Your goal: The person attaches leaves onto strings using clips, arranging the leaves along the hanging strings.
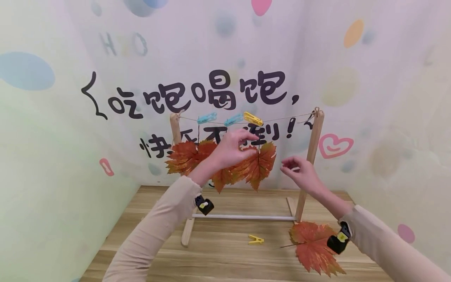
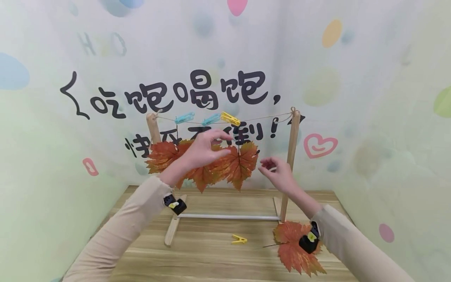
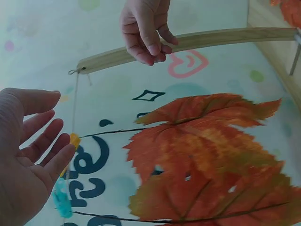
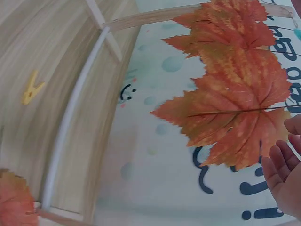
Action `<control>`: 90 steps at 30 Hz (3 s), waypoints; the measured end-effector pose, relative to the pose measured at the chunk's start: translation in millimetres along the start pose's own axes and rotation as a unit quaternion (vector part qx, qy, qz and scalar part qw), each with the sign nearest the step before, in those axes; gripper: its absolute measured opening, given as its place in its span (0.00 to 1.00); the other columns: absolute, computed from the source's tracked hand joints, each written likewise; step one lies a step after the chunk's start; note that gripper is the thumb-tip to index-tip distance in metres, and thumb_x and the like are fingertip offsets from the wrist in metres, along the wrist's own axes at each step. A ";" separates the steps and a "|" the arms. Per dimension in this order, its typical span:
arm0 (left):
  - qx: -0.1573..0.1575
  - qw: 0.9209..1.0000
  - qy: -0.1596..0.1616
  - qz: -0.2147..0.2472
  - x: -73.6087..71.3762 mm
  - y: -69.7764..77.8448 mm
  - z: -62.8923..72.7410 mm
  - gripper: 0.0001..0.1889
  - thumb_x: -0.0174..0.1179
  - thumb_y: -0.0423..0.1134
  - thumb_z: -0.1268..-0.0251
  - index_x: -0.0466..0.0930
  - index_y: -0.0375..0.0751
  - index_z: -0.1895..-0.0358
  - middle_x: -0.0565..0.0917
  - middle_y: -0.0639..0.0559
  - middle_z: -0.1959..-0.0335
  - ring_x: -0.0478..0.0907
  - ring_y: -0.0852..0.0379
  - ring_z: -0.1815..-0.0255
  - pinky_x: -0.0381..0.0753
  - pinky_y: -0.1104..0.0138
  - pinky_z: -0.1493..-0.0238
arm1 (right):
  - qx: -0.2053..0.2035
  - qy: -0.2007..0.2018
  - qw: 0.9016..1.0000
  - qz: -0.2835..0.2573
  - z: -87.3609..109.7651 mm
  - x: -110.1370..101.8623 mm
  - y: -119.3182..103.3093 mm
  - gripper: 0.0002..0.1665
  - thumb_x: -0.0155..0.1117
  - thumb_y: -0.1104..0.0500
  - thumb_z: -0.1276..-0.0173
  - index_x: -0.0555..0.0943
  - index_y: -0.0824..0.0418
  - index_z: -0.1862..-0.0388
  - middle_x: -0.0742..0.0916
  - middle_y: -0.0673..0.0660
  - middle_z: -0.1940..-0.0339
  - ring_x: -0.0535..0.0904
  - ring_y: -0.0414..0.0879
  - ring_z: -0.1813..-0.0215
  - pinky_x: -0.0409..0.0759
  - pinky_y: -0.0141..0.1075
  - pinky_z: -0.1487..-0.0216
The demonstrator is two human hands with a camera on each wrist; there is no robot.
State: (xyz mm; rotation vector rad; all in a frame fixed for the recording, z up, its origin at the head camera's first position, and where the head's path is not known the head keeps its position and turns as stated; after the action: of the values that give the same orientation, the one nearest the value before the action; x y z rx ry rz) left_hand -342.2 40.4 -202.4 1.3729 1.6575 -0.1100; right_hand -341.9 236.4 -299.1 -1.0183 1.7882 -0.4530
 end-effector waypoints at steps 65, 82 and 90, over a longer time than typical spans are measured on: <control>-0.231 0.954 -0.088 0.169 215.4 -149.8 190.5 0.15 0.65 0.28 0.51 0.77 0.24 0.58 0.80 0.36 0.64 0.78 0.46 0.64 0.76 0.73 0.64 | -0.183 -0.144 0.947 0.224 162.9 122.7 156.3 0.12 0.69 0.70 0.58 0.78 0.56 0.79 0.78 0.45 0.77 0.73 0.37 0.72 0.74 0.32 0.72; -0.258 0.944 -0.085 0.189 229.8 -156.9 199.3 0.17 0.65 0.26 0.55 0.77 0.24 0.58 0.80 0.38 0.64 0.78 0.47 0.64 0.76 0.70 0.63 | -0.074 -0.185 0.964 0.178 154.0 106.1 145.9 0.12 0.63 0.74 0.50 0.77 0.57 0.77 0.79 0.45 0.76 0.72 0.34 0.72 0.73 0.31 0.73; -0.266 0.951 -0.074 0.139 239.3 -157.2 200.0 0.21 0.67 0.27 0.59 0.76 0.24 0.57 0.80 0.38 0.62 0.76 0.45 0.63 0.76 0.68 0.63 | -0.126 -0.143 0.972 0.136 146.6 87.1 120.6 0.13 0.65 0.75 0.52 0.76 0.58 0.77 0.77 0.44 0.77 0.69 0.31 0.74 0.69 0.27 0.78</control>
State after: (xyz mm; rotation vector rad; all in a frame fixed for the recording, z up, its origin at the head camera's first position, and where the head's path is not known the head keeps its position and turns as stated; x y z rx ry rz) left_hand -331.5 36.1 -551.4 1.1295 1.2309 0.3659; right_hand -278.2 256.3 -497.0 -0.9369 1.7145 0.0916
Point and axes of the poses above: each hand's wrist, its own z-axis away from the middle knuckle, its own x-axis out of the palm, y = z × x, the point moved 7 cm from there along -z, towards the middle knuckle
